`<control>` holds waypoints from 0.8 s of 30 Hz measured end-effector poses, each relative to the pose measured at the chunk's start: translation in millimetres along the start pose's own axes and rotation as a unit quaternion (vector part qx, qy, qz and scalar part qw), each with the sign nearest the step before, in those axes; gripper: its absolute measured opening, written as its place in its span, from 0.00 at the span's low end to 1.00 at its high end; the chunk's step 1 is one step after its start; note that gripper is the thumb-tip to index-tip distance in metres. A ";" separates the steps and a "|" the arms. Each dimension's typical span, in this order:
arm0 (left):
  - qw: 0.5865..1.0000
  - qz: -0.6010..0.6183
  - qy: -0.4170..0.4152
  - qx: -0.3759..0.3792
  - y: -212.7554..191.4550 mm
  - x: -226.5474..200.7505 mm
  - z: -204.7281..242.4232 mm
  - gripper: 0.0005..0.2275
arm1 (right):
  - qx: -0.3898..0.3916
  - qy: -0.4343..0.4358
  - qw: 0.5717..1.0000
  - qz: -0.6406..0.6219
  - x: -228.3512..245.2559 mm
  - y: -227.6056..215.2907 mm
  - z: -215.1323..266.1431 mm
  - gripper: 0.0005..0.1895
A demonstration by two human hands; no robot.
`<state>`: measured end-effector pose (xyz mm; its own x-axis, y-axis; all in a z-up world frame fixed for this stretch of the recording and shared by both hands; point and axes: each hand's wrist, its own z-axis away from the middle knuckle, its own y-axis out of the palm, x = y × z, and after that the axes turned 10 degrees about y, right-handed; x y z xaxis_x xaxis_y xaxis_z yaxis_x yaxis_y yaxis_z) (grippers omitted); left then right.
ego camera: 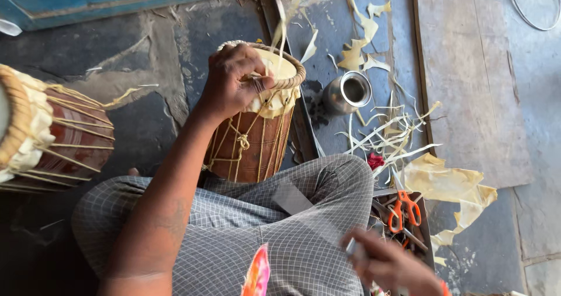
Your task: The person sits on the floor and uses a metal awl to weave a thick white cord around the rim of a small drum. They repeatedly pierce the drum skin and pull the cord through to secure the edge, occasionally tapping the tool with a wooden mallet to drive it through the material.
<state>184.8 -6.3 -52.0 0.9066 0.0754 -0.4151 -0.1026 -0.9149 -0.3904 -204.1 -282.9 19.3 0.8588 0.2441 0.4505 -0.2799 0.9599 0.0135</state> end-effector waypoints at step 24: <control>0.990 -0.115 -0.086 0.003 -10.2 21.4 14.3 0.27 | -0.264 -0.305 0.915 0.029 158.9 44.3 -74.0 0.33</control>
<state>199.4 10.3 -68.7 0.8227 0.3490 -0.4486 0.0960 -0.8632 -0.4956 -48.3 -191.5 25.4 0.4055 0.3290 0.8528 0.0681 0.9195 -0.3871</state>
